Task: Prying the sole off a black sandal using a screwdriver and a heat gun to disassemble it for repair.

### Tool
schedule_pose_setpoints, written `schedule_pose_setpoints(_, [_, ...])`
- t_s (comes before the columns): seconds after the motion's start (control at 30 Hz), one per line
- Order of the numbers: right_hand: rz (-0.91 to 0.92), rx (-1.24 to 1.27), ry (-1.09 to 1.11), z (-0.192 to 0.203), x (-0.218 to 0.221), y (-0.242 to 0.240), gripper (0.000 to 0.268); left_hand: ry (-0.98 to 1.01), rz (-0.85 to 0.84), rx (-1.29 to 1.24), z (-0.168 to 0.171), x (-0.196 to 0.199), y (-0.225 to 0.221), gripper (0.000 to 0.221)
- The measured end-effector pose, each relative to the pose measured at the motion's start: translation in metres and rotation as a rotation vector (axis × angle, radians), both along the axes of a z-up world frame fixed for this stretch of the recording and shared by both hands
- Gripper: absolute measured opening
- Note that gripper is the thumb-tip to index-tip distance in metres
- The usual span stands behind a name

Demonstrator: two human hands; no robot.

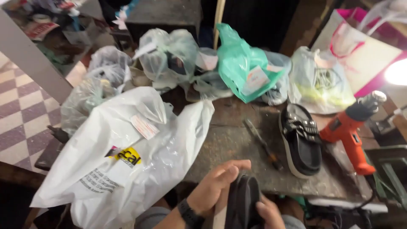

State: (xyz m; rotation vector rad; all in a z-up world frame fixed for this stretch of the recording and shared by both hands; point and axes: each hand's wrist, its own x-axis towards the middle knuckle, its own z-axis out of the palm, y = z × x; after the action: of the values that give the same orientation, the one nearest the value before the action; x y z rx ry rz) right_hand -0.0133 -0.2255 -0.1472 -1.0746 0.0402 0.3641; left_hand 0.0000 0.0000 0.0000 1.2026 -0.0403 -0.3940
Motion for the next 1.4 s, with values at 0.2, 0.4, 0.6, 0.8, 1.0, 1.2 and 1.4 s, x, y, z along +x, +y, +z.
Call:
schedule_pose_setpoints(0.2, [0.03, -0.469, -0.609, 0.184, 0.001, 0.024, 0.069, -0.06, 0.098, 0.322, 0.016, -0.015, -0.018, 0.053])
schedule_pose_setpoints(0.4, [0.196, -0.754, -0.682, 0.172, -0.005, 0.024, 0.071, -0.203, 0.12, 0.482, 0.037, -0.025, -0.006, 0.065])
schedule_pose_setpoints(0.6, [-0.019, -0.679, -0.589, 0.163, -0.027, 0.026, 0.069, -0.202, 0.323, 0.531, 0.043, -0.038, -0.017, 0.039])
schedule_pose_setpoints(0.8, [-0.175, -0.773, -0.674, 0.156, -0.041, 0.025, 0.057, -0.214, 0.39, 0.42, 0.035, -0.041, -0.027, 0.032])
schedule_pose_setpoints(1.0, [-0.217, -0.927, -0.709, 0.149, -0.037, 0.027, 0.059, -0.203, 0.072, 0.457, 0.044, -0.005, -0.006, 0.057])
schedule_pose_setpoints(1.2, [-0.058, -0.902, -0.738, 0.166, -0.026, 0.021, 0.066, -0.248, -0.194, 0.362, 0.052, -0.006, 0.006, 0.05])
schedule_pose_setpoints(1.4, [0.188, -0.607, -0.529, 0.167, -0.015, 0.005, 0.07, -0.312, -0.104, 0.386, 0.053, -0.016, -0.002, 0.041])
